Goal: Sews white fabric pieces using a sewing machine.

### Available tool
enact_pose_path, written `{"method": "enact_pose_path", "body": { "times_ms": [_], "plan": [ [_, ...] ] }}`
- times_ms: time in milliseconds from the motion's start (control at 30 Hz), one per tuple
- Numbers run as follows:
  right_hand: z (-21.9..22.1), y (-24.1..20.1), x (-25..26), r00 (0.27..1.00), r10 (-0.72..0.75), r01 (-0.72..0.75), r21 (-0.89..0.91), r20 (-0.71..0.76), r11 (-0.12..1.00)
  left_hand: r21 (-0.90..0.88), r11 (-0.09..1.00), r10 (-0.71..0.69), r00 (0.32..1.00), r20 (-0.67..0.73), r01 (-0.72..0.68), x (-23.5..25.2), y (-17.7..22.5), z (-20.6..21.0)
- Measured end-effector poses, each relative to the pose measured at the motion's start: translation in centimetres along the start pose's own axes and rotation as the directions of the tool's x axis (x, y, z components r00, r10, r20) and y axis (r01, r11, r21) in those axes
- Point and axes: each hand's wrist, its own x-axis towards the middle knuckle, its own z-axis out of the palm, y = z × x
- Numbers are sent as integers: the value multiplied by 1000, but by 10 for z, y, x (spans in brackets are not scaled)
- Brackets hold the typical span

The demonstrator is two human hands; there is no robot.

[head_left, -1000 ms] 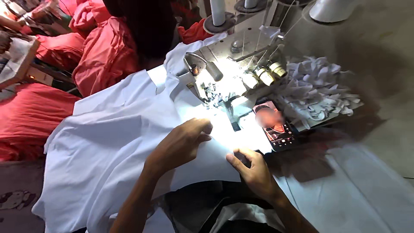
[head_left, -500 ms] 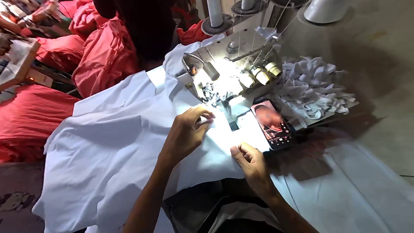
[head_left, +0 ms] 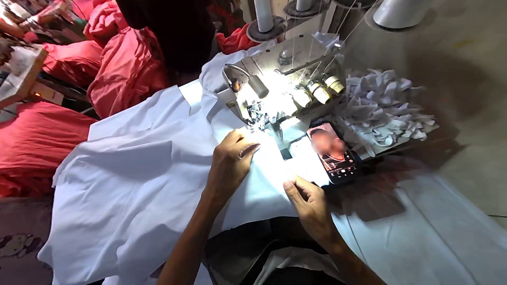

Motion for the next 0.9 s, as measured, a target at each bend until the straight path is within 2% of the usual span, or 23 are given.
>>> {"method": "enact_pose_path", "body": {
  "times_ms": [100,200,300,433,600,900],
  "plan": [
    [0,2,2,1000,8,-8,17,4,1000,23,998,63,998,-5,-63,-3,-3,3],
    [1,2,1,1000,25,-25,58,-1,998,132,984,117,992,49,-123,-8,-5,3],
    [3,-1,0,998,53,-47,152,-36,987,181,976,112,992,58,-121,-20,-5,8],
    [3,0,-4,992,114,-104,172,-48,979,132,986,97,994,55,-103,-33,-9,12],
    [0,3,-5,991,118,-116,29,-64,993,86,989,113,992,59,-118,-34,-14,9],
    [-4,5,-4,987,154,-151,64,-38,986,50,991,123,990,70,-127,-33,-16,6]
  ]
}}
